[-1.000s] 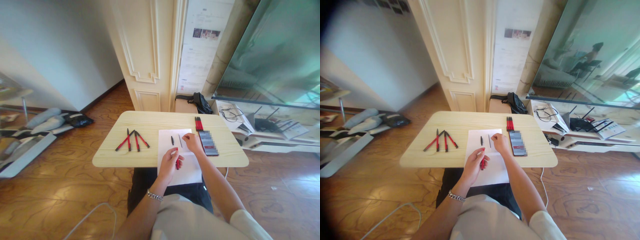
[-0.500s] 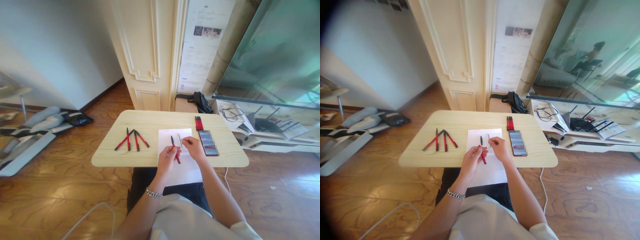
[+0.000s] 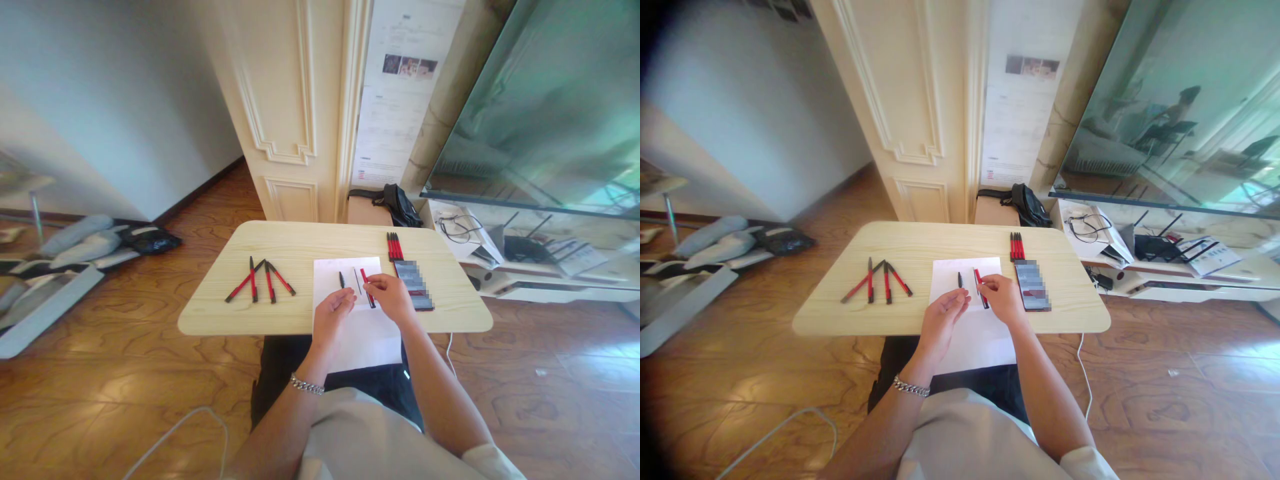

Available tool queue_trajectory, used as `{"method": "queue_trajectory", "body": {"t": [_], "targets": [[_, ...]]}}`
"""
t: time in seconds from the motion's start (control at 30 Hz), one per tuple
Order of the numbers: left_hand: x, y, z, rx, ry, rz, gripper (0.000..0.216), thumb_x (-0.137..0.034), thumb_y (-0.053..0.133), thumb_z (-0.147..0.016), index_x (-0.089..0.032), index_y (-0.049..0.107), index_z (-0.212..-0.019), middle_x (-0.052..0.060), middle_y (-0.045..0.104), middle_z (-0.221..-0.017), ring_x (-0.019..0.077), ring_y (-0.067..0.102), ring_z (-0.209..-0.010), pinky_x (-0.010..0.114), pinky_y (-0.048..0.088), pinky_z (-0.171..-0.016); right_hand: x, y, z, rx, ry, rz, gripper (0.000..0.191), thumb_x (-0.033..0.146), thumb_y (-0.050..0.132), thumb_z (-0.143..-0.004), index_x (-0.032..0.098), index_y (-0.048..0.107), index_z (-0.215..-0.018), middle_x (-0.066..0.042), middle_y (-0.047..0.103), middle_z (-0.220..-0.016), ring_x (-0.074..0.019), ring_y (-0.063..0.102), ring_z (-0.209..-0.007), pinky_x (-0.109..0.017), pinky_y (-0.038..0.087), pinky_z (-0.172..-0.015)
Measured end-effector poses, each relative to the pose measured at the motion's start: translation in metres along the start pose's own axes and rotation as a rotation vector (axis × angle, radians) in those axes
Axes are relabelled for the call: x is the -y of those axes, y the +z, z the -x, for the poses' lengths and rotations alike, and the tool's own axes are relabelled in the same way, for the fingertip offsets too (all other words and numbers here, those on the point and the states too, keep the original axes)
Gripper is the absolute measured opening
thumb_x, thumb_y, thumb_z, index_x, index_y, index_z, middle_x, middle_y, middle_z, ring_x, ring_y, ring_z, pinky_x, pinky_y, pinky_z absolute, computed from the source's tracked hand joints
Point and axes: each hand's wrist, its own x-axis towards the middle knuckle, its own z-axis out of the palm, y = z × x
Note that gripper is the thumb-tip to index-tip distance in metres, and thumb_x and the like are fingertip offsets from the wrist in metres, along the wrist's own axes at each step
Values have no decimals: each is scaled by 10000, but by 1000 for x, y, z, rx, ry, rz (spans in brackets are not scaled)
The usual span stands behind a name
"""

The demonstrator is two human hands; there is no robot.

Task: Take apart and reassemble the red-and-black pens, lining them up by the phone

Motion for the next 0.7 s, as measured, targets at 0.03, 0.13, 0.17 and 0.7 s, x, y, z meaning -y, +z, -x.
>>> {"method": "queue_trajectory", "body": {"t": [0.03,0.13,0.17,0.7], "targets": [[0,-2,-1,-7,-7,-13,407,-391,725,-723,-115,677,-1020,137,688,-1043,220,647,-962,395,468,-934,-2,-4,-9,-35,17,86,274,363,658,-740,175,678,-940,-57,722,-816,-181,665,-738,-279,487,-683],[3,-9,-2,-20,-4,-56,378,-405,718,-724,-112,684,-961,128,701,-971,211,662,-912,394,486,-912,-8,-12,-29,-97,34,349,226,361,650,-744,199,701,-893,-44,726,-822,-185,664,-785,-274,460,-725],[4,-11,-3,-23,5,-78,372,-406,713,-728,-114,683,-957,124,702,-962,208,665,-899,390,492,-901,-10,-11,-34,-102,35,421,212,355,646,-747,206,706,-885,-40,727,-825,-188,663,-801,-272,450,-728],[-5,-49,-13,-150,290,-581,290,-418,606,-802,-166,668,-931,64,703,-837,173,651,-745,277,505,-682,-20,-10,-22,-225,21,546,250,387,508,-844,229,698,-886,-36,714,-826,-189,634,-793,-262,395,-694]]}}
